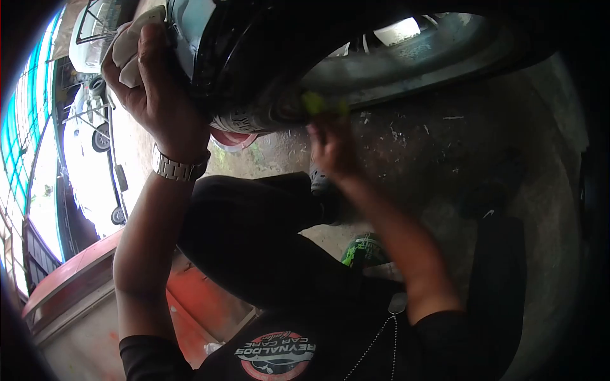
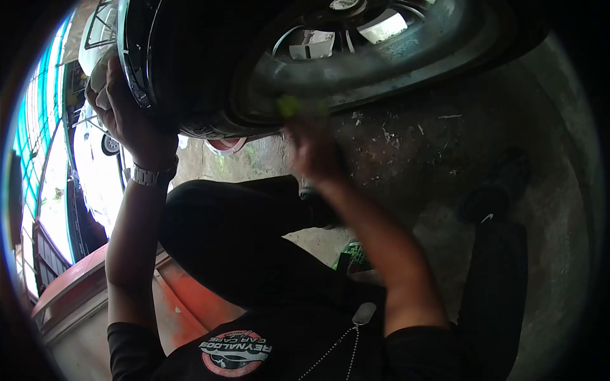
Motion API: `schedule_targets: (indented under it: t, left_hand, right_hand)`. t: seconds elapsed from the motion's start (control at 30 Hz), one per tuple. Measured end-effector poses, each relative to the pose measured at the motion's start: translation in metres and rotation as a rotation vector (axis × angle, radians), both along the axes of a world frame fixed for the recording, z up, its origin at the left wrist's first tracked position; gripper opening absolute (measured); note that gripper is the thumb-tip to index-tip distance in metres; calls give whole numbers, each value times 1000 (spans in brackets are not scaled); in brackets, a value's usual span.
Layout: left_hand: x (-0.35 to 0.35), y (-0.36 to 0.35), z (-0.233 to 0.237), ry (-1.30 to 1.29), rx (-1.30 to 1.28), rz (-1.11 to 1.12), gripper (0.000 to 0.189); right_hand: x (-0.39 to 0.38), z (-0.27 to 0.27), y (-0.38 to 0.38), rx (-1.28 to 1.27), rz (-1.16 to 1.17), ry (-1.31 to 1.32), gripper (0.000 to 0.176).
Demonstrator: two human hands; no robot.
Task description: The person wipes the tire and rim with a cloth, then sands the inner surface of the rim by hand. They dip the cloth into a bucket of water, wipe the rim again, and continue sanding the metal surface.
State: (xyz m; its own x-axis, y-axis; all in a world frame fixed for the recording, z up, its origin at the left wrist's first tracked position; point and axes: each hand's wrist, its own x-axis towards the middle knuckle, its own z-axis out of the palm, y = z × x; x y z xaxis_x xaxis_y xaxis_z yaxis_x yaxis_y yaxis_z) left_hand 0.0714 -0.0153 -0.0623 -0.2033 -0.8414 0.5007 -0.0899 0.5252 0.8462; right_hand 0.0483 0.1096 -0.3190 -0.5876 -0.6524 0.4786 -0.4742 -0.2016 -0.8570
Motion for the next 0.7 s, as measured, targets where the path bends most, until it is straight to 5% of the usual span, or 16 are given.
schedule_targets:
  t: [0.07, 0.2, 0.33, 0.37, 0.5, 0.63, 0.7]
  left_hand:
    - [-1, 1, -1, -38, -41, -30, 55]
    - [-9, 0, 3, 58, -31, -117, 44]
    - [0, -4, -2, -73, -42, -35, 50]
    - [1, -5, -4, -100, -67, -37, 49]
    - [-7, -8, 0, -133, -107, -40, 46]
    - [-11, -7, 2, -127, -86, -14, 44]
    - [-5, -11, -4, -95, -59, -66, 45]
  right_hand:
    - [-43, -64, 18, 240, -61, 92, 23]
    - [10, -23, 11, 253, 4, -178, 24]
    - [6, -22, 9, 7, -11, -4, 27]
    - [-14, -52, 16, 107, 121, -99, 28]
    - [-32, -62, 24, 254, -22, -5, 33]
    - [15, 43, 2, -131, -41, -246, 33]
    - [23, 20, -1, -89, -39, -248, 33]
